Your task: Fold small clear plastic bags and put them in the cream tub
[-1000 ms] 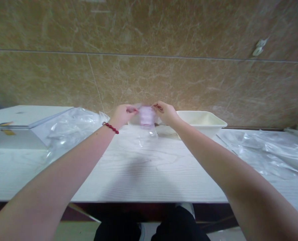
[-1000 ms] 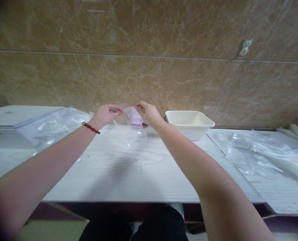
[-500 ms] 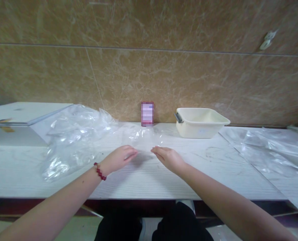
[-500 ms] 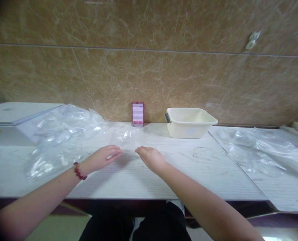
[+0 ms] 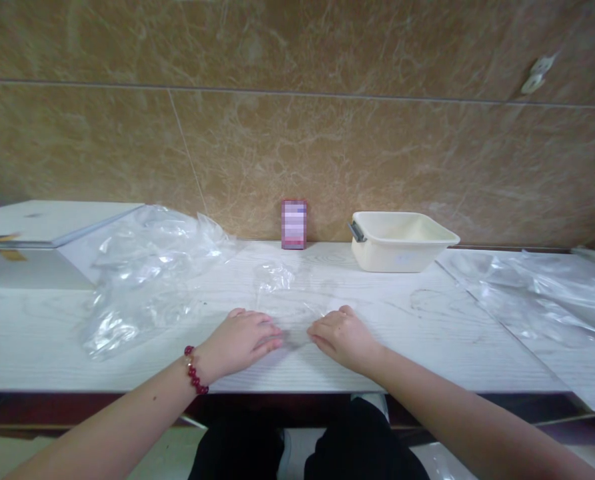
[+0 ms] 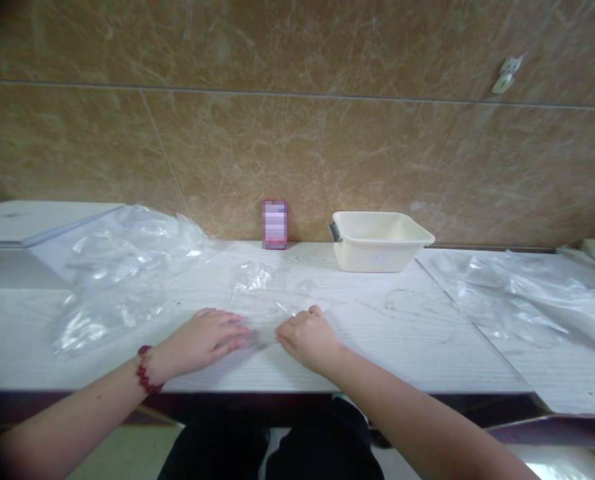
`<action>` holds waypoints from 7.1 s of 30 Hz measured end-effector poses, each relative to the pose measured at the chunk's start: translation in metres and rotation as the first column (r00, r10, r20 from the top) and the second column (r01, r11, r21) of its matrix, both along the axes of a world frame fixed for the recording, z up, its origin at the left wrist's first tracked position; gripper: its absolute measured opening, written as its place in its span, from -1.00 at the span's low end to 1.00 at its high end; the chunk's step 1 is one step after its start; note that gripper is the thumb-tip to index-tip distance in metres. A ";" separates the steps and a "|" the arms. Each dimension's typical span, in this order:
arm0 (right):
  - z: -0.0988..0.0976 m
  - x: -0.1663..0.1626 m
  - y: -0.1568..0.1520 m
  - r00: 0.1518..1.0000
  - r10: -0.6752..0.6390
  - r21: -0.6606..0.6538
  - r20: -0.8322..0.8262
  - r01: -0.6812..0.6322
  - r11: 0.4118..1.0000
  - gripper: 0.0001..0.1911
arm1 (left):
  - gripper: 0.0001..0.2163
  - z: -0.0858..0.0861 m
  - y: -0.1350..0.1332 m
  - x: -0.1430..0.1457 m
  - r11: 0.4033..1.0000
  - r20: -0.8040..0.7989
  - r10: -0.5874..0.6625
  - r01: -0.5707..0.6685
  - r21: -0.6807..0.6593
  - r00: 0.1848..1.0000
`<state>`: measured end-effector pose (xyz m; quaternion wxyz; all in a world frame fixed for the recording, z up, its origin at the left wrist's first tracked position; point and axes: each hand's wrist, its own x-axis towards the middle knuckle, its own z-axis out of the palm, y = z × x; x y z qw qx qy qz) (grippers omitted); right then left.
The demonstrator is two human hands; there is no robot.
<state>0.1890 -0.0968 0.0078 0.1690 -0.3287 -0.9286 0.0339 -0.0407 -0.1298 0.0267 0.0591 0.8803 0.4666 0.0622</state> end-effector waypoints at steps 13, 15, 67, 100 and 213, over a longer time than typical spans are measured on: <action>-0.006 -0.049 0.064 0.999 0.008 -0.135 -0.034 -0.013 0.991 -0.68 | -0.37 -0.036 0.114 -0.007 0.831 0.423 0.545 -0.532 -0.162 0.724; -0.013 -0.064 0.072 1.000 -0.002 -0.119 0.003 0.002 0.993 -0.63 | -0.38 -0.038 0.128 -0.007 0.846 0.432 0.534 -0.468 -0.258 0.727; -0.037 -0.076 0.074 0.980 -0.192 -0.123 0.046 0.197 0.973 -0.50 | -0.39 -0.042 0.121 -0.034 0.796 0.369 0.589 -0.596 -0.108 0.720; -0.027 -0.075 0.076 0.966 -0.259 -0.168 0.023 0.259 0.951 -0.46 | -0.57 -0.049 0.097 0.026 0.997 0.352 0.078 -0.081 -0.006 0.933; 0.008 -0.003 0.093 0.932 -0.339 -0.492 -0.130 0.236 0.838 -0.76 | -0.58 -0.039 0.077 0.056 1.000 0.291 0.001 -0.001 0.000 0.957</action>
